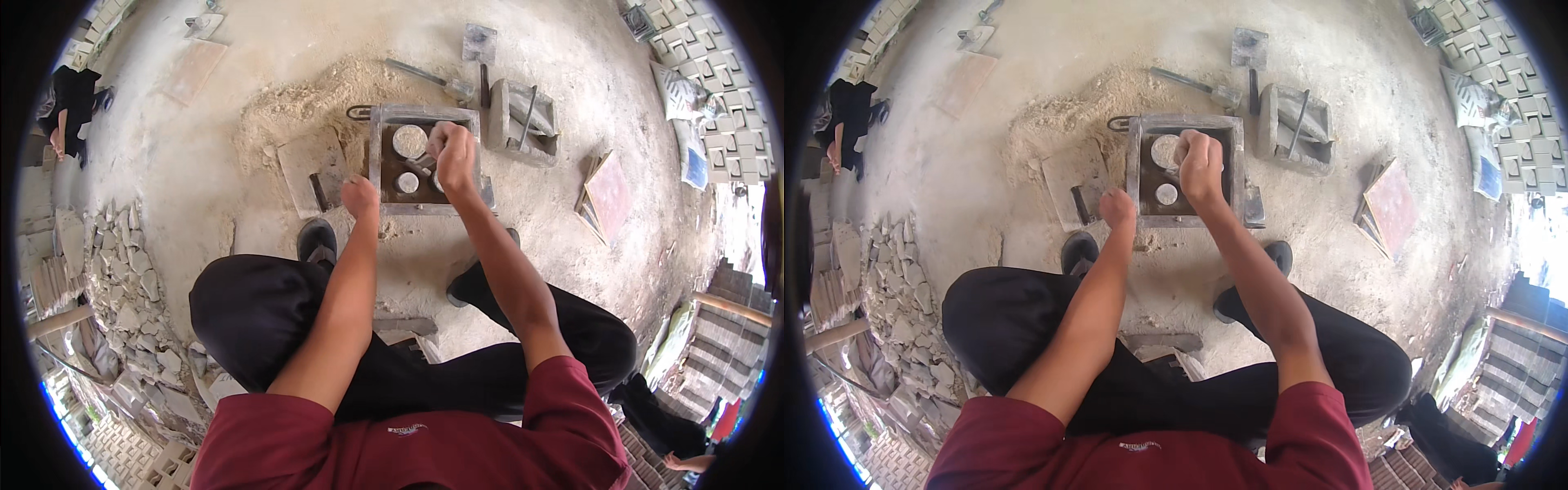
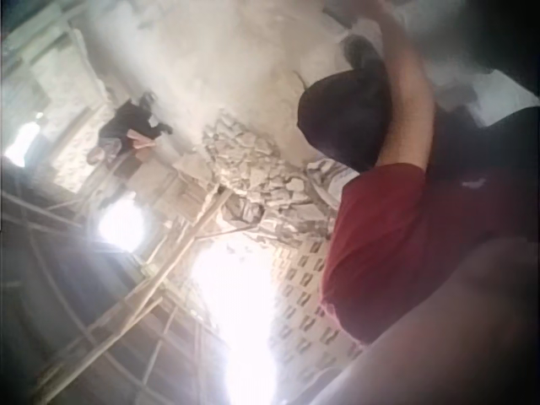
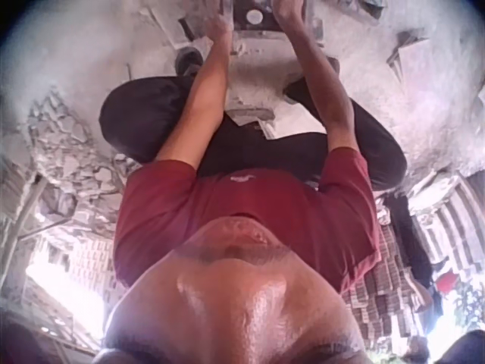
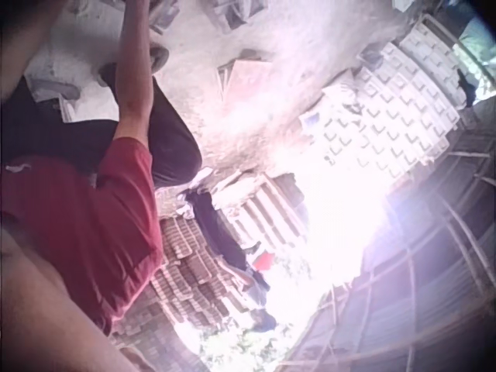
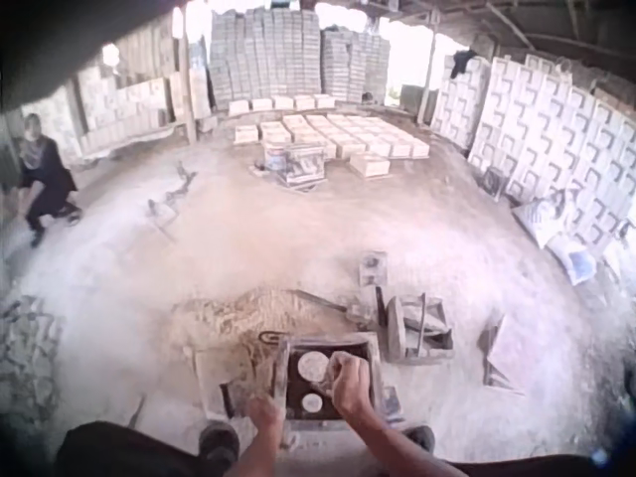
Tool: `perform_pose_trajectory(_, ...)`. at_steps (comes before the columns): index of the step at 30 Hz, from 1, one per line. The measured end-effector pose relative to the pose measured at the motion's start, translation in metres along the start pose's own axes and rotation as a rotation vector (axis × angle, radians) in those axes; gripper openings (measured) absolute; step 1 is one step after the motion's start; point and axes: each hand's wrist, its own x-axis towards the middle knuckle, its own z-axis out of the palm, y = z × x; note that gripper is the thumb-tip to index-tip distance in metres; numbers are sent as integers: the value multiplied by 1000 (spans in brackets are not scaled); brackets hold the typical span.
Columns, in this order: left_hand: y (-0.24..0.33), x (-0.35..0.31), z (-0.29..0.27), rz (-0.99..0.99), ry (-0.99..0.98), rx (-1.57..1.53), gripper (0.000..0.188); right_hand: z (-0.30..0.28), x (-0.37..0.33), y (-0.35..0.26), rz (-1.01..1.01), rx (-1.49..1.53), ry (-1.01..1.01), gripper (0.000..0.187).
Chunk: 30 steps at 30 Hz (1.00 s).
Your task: The person places pieces of stone into a square mold, pours a sandy mixture over them, and uses a metal rod to tamp down the material around the stones.
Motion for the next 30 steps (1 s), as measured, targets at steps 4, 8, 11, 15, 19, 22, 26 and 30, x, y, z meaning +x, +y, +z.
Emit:
perform_pose_trajectory(4, 2, -3, -2, 107, 1, 132, 44, 4, -17, 7, 39, -20, 195, 37)
perform_pose_trajectory(8, 28, -17, -15, -113, -11, -64, 45, 11, -30, -34, 62, 42, 253, 35)
perform_pose_trajectory(11, 33, -17, -20, -108, -11, -41, 45, 7, -29, -10, -20, -91, 244, 35)
perform_pose_trajectory(15, 34, -19, -21, -116, 1, -4, 46, 4, -35, -28, 17, 79, 310, 37)
perform_pose_trajectory(19, 39, -17, -14, -75, 9, -2, 46, 9, -31, -17, 209, -23, 288, 39)
perform_pose_trajectory(22, 35, -16, -21, -43, -10, 15, 47, 5, -37, -22, 128, 81, 311, 40)
perform_pose_trajectory(26, 34, -24, -21, 30, 6, 53, 48, -1, -46, -14, 67, 83, 263, 41)
perform_pose_trajectory(30, 33, -19, -21, 167, 26, 154, 48, 2, -55, -15, 31, 27, 201, 43)
